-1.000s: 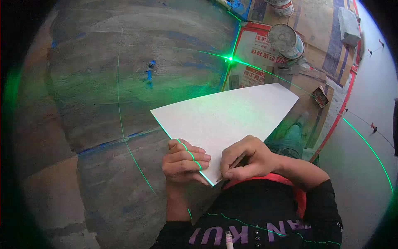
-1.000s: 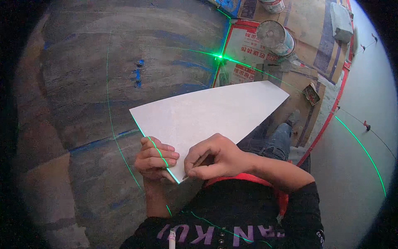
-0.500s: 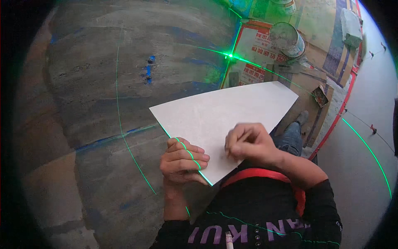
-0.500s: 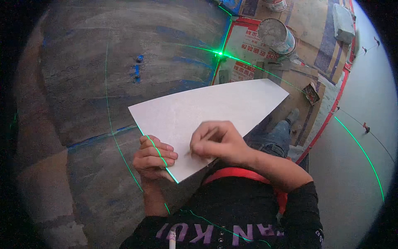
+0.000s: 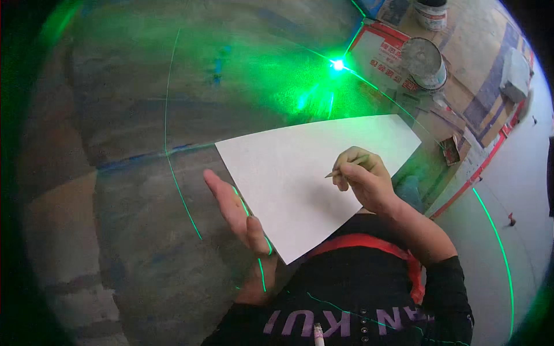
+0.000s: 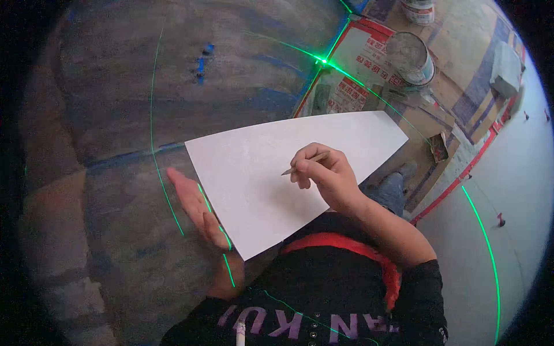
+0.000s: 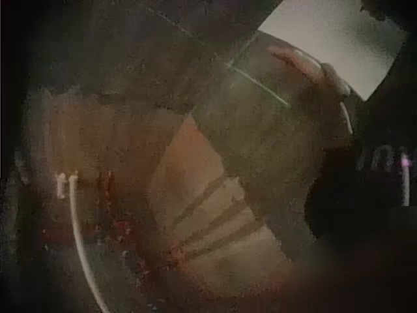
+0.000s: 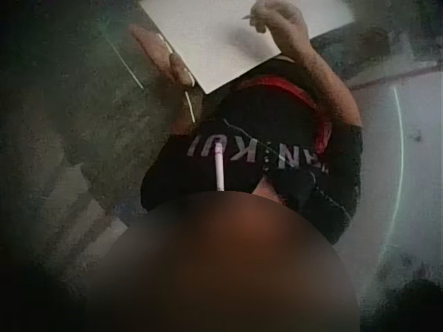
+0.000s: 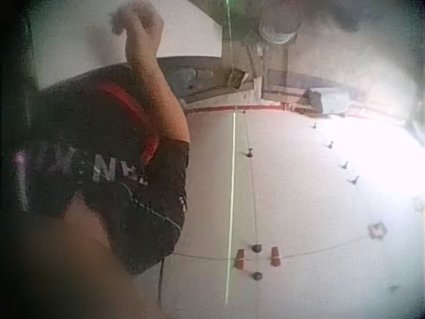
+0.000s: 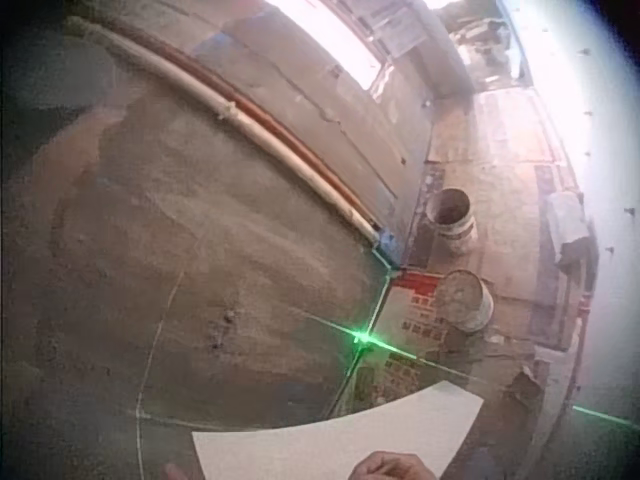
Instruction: Measure, mark, and cut a floor tile using a hand saw.
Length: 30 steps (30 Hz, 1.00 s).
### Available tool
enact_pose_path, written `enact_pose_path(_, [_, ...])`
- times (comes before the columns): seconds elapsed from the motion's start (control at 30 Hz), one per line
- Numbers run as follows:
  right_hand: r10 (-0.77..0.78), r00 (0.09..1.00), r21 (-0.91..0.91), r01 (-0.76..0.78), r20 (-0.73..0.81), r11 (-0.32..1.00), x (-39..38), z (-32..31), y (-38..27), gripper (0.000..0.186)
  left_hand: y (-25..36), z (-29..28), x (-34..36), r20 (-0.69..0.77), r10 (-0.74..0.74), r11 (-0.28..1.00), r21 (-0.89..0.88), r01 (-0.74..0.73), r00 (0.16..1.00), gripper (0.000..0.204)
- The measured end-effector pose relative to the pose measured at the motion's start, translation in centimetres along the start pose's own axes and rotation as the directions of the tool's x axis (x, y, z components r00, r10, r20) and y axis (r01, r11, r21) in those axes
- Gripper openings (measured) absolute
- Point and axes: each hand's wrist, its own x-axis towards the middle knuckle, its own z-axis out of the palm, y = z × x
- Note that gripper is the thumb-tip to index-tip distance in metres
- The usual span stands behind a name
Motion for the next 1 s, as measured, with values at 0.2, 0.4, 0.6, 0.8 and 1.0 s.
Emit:
enact_pose_path(0.2, [0.148,0.989,-0.026,-0.148,-0.001,0.989,3.2,-1.7,1.3,0.016,-1.5,0.0,-2.0,-0.249,-0.405,0.88,-0.368,0.301,0.88,0.093])
enact_pose_path(0.4, [0.278,0.96,-0.043,-0.277,0.023,0.96,5.5,-1.8,2.7,0.017,-1.3,-0.3,-2.8,-0.107,-0.672,0.629,-0.604,0.489,0.733,0.091])
enact_pose_path(0.6, [0.293,0.956,-0.064,-0.291,0.022,0.955,7.3,-1.3,4.1,0.016,-1.5,-2.2,-3.7,-0.118,-0.744,0.562,-0.642,0.521,0.658,0.097])
enact_pose_path(0.8, [0.265,0.96,-0.097,-0.256,0.095,0.962,9.9,1.0,6.5,0.014,-3.7,-4.6,-6.5,-0.186,-0.796,0.564,-0.575,0.593,0.576,0.078])
enact_pose_path(1.0, [0.321,0.926,-0.078,-0.311,0.201,0.947,12.8,3.6,9.7,0.012,-5.1,-4.8,-12.4,-0.31,-0.877,0.478,-0.464,0.746,0.368,0.063])
